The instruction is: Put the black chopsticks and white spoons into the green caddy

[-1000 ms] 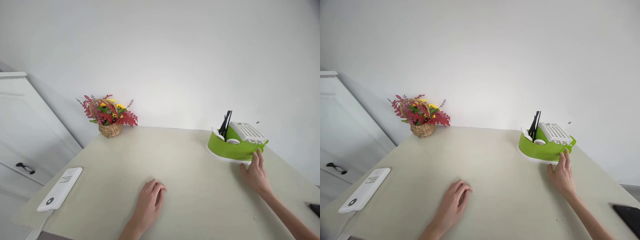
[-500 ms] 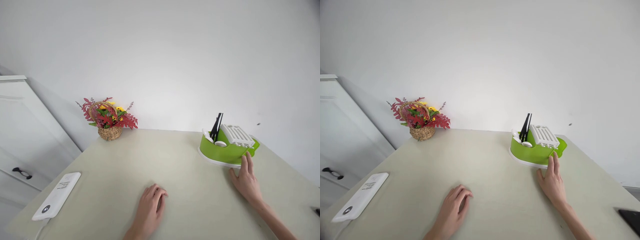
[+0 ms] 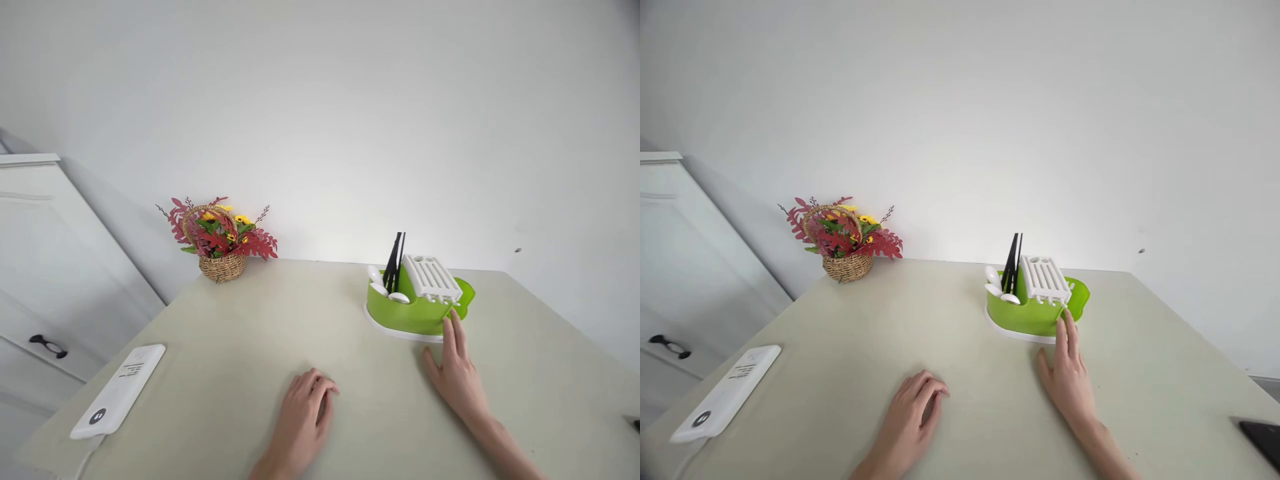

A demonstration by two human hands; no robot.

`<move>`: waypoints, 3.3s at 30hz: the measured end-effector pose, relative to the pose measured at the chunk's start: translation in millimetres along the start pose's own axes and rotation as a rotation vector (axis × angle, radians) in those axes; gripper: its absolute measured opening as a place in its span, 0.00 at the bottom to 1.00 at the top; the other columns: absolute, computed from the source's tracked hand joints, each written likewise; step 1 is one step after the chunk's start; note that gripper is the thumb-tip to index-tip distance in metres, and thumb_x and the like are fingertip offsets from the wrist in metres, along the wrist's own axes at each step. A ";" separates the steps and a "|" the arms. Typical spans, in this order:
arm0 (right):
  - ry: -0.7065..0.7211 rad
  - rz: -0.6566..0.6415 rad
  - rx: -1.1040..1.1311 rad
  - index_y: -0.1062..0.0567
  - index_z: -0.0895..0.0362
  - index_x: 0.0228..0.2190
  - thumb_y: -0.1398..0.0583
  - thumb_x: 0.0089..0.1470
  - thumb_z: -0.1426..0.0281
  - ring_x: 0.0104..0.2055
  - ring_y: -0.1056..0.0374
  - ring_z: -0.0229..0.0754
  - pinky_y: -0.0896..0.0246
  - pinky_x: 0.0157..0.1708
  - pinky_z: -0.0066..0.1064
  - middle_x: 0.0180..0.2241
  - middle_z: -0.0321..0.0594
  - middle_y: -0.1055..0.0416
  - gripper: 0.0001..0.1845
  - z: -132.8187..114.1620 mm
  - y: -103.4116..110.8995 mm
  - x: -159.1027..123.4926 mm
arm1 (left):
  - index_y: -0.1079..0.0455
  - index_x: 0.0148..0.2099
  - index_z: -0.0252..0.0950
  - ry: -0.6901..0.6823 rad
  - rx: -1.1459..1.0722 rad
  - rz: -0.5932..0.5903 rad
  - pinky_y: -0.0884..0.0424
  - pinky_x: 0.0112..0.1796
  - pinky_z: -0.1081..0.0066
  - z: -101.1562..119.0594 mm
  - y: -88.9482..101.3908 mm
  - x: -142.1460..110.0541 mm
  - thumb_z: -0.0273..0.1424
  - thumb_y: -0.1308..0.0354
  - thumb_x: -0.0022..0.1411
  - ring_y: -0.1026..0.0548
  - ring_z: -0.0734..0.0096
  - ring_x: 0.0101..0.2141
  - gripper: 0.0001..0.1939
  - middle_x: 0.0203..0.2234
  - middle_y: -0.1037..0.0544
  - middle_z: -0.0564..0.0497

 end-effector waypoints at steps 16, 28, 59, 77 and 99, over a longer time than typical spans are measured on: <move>0.159 -0.024 0.121 0.60 0.52 0.74 0.49 0.66 0.70 0.73 0.53 0.62 0.32 0.57 0.59 0.72 0.51 0.52 0.41 -119.3 -5.3 -46.3 | 0.30 0.44 0.41 0.006 0.036 -0.006 0.29 0.41 0.62 3.9 -0.8 0.7 0.22 0.52 0.70 0.24 0.63 0.38 0.12 0.38 0.24 0.50; 0.255 -0.001 0.112 0.55 0.48 0.73 0.48 0.66 0.70 0.55 0.38 0.57 0.29 0.48 0.55 0.63 0.54 0.40 0.39 -115.1 1.4 -46.5 | 0.33 0.48 0.42 0.084 0.008 0.024 0.28 0.37 0.63 6.6 -5.6 7.4 0.26 0.52 0.72 0.24 0.62 0.36 0.09 0.39 0.23 0.48; 0.115 0.026 0.226 0.54 0.47 0.72 0.48 0.66 0.68 0.54 0.34 0.55 0.27 0.45 0.53 0.61 0.54 0.43 0.38 -118.4 8.5 -51.7 | 0.31 0.45 0.40 0.444 -0.410 0.522 0.33 0.28 0.73 -24.0 68.1 21.7 0.43 0.48 0.71 0.24 0.64 0.39 0.13 0.43 0.21 0.45; 0.114 0.018 0.347 0.46 0.50 0.67 0.49 0.62 0.75 0.53 0.32 0.52 0.25 0.41 0.48 0.62 0.55 0.46 0.33 -113.0 10.5 -46.5 | 0.44 0.62 0.37 0.426 -0.378 0.087 0.33 0.51 0.63 9.7 89.0 227.8 0.49 0.29 0.53 0.22 0.55 0.49 0.43 0.48 0.20 0.40; 0.123 0.007 0.358 0.44 0.51 0.65 0.49 0.62 0.75 0.52 0.32 0.52 0.26 0.42 0.49 0.63 0.55 0.46 0.32 -111.2 12.3 -46.6 | 0.39 0.35 0.39 0.179 -1.359 0.850 0.32 0.22 0.79 -9.2 208.2 224.2 0.42 0.51 0.77 0.31 0.79 0.16 0.17 0.18 0.30 0.59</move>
Point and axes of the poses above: each hand's wrist, its own x-axis towards the middle knuckle, its own y-axis out of the back of the hand, z = x × y, the point moved 4 cm from there along x, towards the middle knuckle
